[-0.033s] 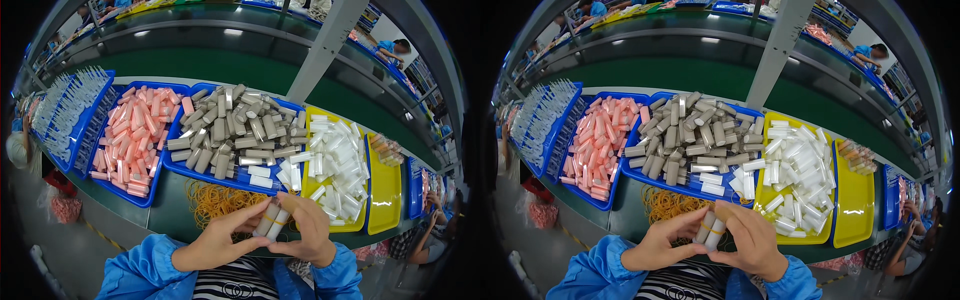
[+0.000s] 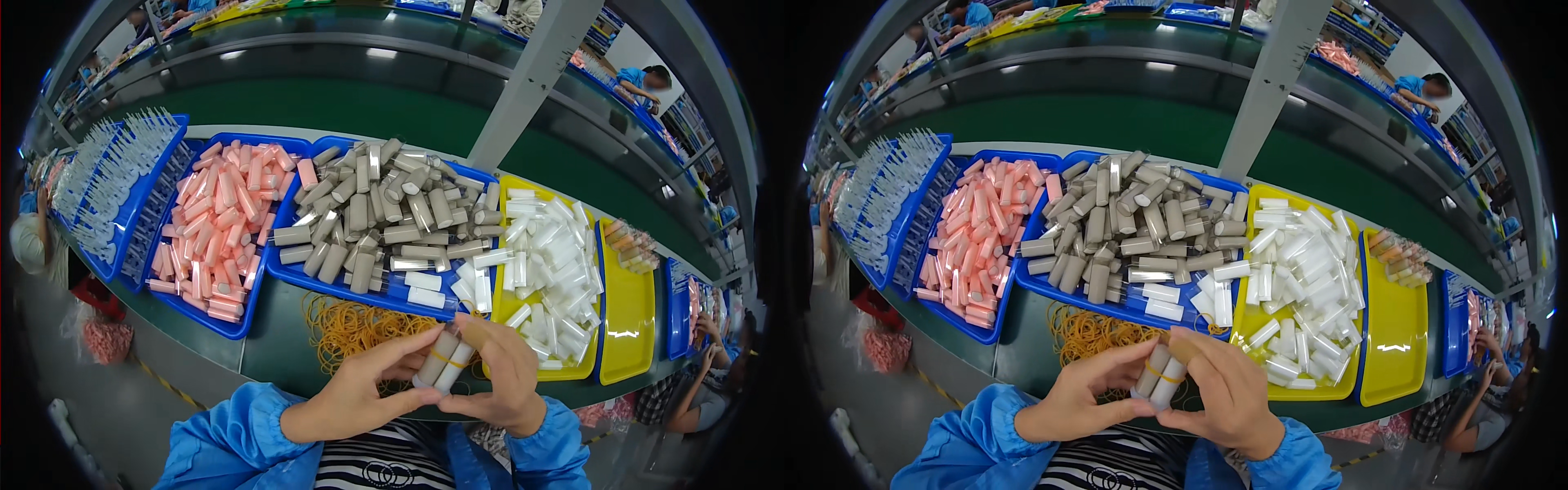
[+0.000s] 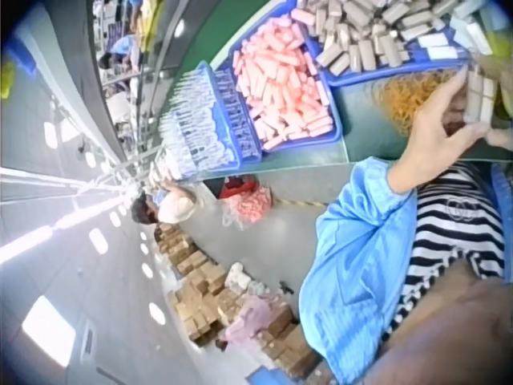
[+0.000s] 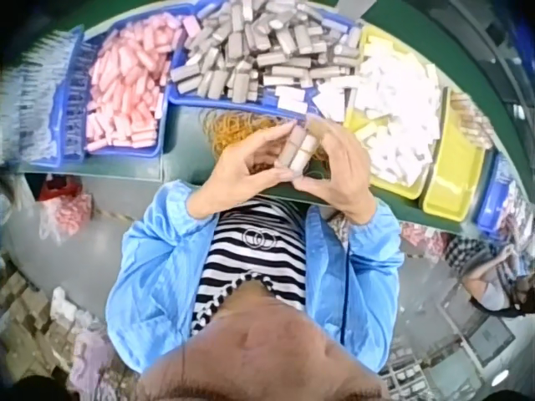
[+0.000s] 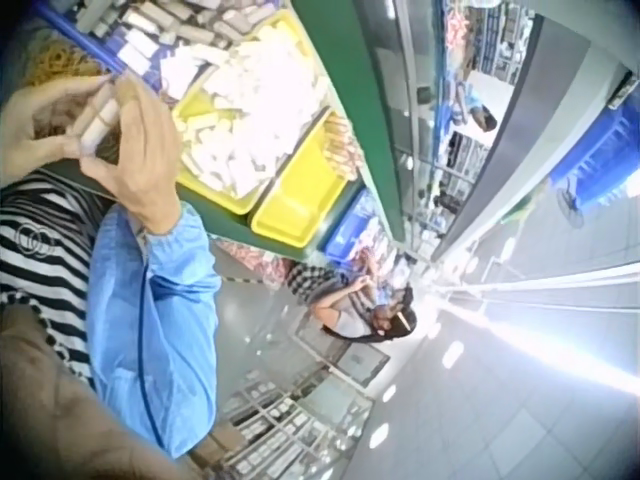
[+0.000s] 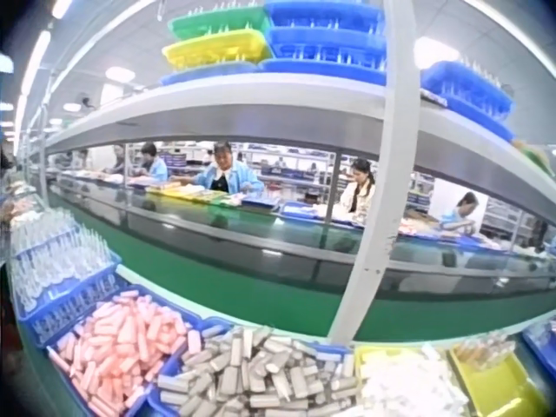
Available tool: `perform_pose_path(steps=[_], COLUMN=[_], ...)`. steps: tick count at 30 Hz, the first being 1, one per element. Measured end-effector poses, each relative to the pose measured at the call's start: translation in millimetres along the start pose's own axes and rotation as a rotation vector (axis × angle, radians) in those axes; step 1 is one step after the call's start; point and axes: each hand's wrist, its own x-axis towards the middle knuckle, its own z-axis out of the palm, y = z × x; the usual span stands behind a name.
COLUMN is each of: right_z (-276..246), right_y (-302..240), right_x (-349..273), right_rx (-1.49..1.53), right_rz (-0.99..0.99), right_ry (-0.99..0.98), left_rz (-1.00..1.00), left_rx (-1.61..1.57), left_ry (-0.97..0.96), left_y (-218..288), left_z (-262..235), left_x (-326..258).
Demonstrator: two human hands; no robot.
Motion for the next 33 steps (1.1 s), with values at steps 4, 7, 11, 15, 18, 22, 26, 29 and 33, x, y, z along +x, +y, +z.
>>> perform_pose_path(steps=[4,7,11,15,18,22,26,29,33], right_z=[-1.5,-6.1,-9.3,-5.8,-2.2,-9.2,-10.2,-3.4,2.1], right_y=[-5.7,-4.8,0.7,1.4,-0.9,-12.3,-17.2,-16.0,-16.2], right_x=[9.4,3.8,-0.1,-7.5,-11.7,-0.1,5.7,7.5,0.4], right_rx=[0.111,0.413,0.727,0.685,0.660,0.474,0.139,0.027,-0.004], right_rz=[0.087,0.334,0.494,0.457,0.447,0.373,0.138,-0.005,-0.080], right_ry=[0.055,0.033,0.010,0.089,0.131,0.136,0.201,0.280,0.260], left_rz=[0.023,0.174,0.088,0.096,0.076,0.130,0.061,-0.052,-0.113], left_rx=[-0.062,0.231,-0.061,-0.149,-0.196,-0.247,-0.280,-0.302,-0.259], left_ry=[0.097,0.102,0.172,0.107,0.074,0.058,0.114,0.119,0.150], left_y=[-7.3,-7.1,-1.3,-13.5,-16.7,-21.4,-6.6,7.6,18.7], left_z=[-2.4,-6.5,4.1,-3.0,-4.1,-0.4,3.3,6.5,15.2], left_x=[0.7,-0.1,-2.6,-5.7,-4.7,0.1,9.8,11.6,15.0])
